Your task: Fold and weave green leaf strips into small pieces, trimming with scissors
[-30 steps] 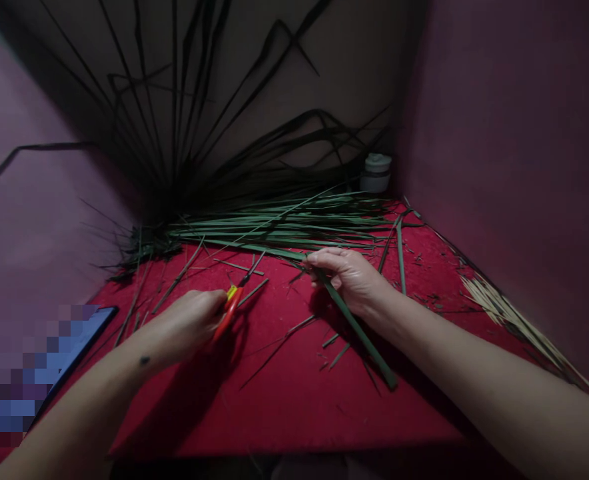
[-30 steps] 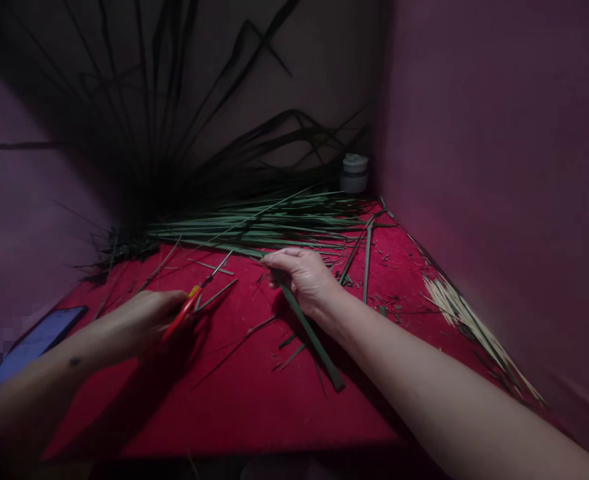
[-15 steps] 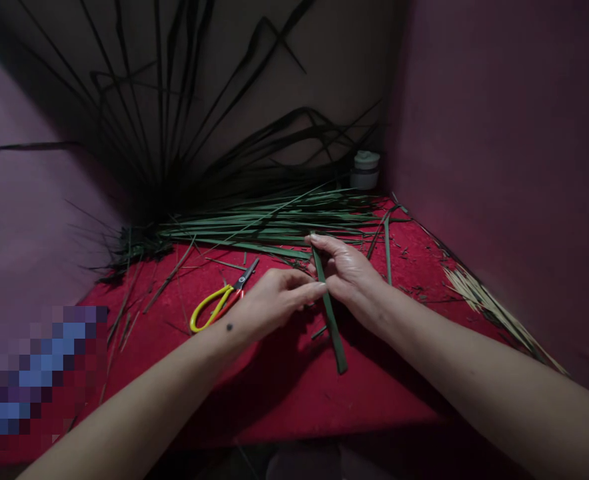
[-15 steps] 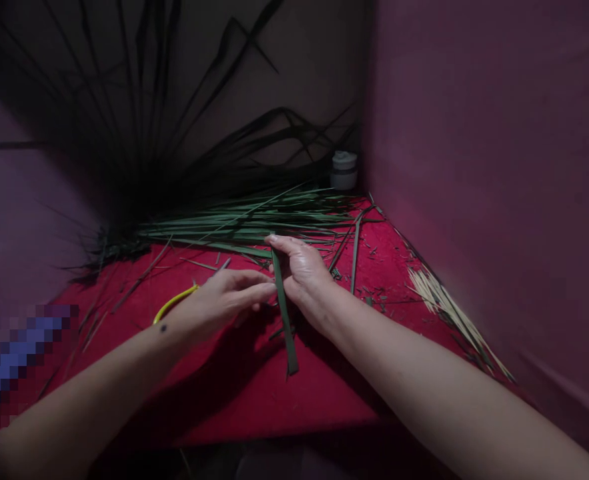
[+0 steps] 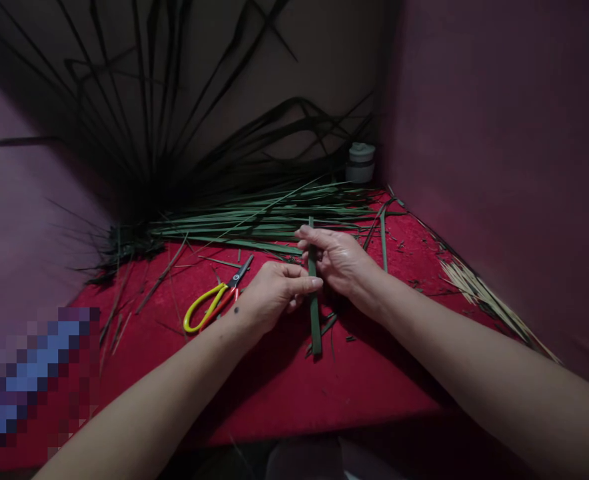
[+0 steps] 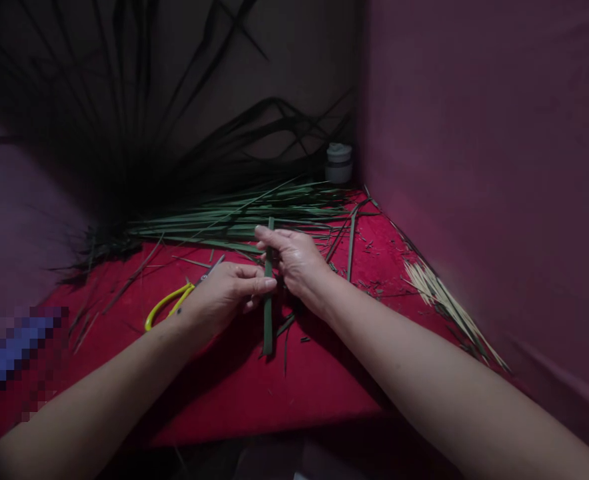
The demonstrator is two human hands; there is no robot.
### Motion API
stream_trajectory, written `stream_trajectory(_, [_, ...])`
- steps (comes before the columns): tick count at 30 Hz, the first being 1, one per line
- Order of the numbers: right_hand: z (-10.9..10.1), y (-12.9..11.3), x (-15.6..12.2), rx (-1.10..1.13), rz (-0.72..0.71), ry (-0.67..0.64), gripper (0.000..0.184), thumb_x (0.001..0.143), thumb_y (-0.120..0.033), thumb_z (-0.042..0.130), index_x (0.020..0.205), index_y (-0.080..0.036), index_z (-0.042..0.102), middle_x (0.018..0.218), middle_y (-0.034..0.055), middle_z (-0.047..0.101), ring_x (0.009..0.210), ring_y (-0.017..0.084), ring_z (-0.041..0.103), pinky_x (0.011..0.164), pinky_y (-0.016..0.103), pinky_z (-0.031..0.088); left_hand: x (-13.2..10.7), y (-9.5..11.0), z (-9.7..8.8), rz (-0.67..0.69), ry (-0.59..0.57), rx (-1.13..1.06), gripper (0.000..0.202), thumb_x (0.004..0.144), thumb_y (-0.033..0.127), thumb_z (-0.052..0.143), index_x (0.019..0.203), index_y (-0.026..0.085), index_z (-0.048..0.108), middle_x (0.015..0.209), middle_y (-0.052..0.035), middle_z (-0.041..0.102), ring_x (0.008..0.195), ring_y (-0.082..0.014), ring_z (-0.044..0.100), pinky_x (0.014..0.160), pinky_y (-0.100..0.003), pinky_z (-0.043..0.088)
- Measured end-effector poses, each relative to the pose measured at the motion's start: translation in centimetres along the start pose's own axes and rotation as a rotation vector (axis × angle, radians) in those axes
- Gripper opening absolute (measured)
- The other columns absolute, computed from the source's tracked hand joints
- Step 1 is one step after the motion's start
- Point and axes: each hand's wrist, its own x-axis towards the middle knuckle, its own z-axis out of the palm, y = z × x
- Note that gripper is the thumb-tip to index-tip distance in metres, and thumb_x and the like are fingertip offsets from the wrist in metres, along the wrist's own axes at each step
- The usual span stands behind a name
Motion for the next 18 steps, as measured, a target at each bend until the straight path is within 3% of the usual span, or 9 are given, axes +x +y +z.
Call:
stream_trajectory(3, [-0.1,0.2,-0.5,-0.147,0.140,-0.228,0.022,0.060,-0.031,0.074,0.063,-0.014,0.059,0.054,0.0006,0.057,0.047,0.013,0.053,0.047,0.028,0.044,0.1,0.0,-0.5,0.004,0.021,-0.038,0.021,0.062,0.029,0.068,0.058,0.011,0.058,0.044,0.0044,0.043,0.040,-0.0056,0.035,0.042,-0.022,0.022])
stream_trajectory(5, [-0.2,0.4,-0.6,-0.215,0.156,-0.265,0.021,0.061,-0.030,0.072,0.064,-0.014,0.059,0.055,0.0021,0.059,0.047,0.014,0.055,0.047,0.029,0.044,0.1,0.1,-0.9,-0.006,0.037,-0.043,0.019,0.062,0.028,0.068,0.058,0.011,0.059,0.044,0.0044,0.043,0.040,-0.0055,0.034,0.042,-0.022,0.023])
stream_trajectory(12, [-0.4,-0.1,-0.4,-0.408,-0.052,-0.063,0.020,0.059,-0.031,0.073,0.063,-0.013,0.064,0.053,-0.0003,0.057,0.044,0.008,0.047,0.043,0.024,0.034,-0.2,0.2,-2.6,-0.009,-0.070,0.032,0.027,0.064,0.033,0.069,0.052,0.013,0.055,0.042,0.0049,0.041,0.039,-0.0054,0.033,0.041,-0.022,0.021])
stream_trajectory(18, [-0.8,-1.8,0.4,-0.360,-0.189,0.147,0.015,0.055,-0.023,0.075,0.058,-0.013,0.064,0.059,0.0015,0.059,0.048,0.008,0.045,0.045,0.024,0.031,-0.1,0.1,-3.3,-0.040,-0.104,0.204,0.027,0.062,0.037,0.069,0.056,0.013,0.058,0.042,0.0041,0.042,0.039,-0.0060,0.031,0.041,-0.023,0.019])
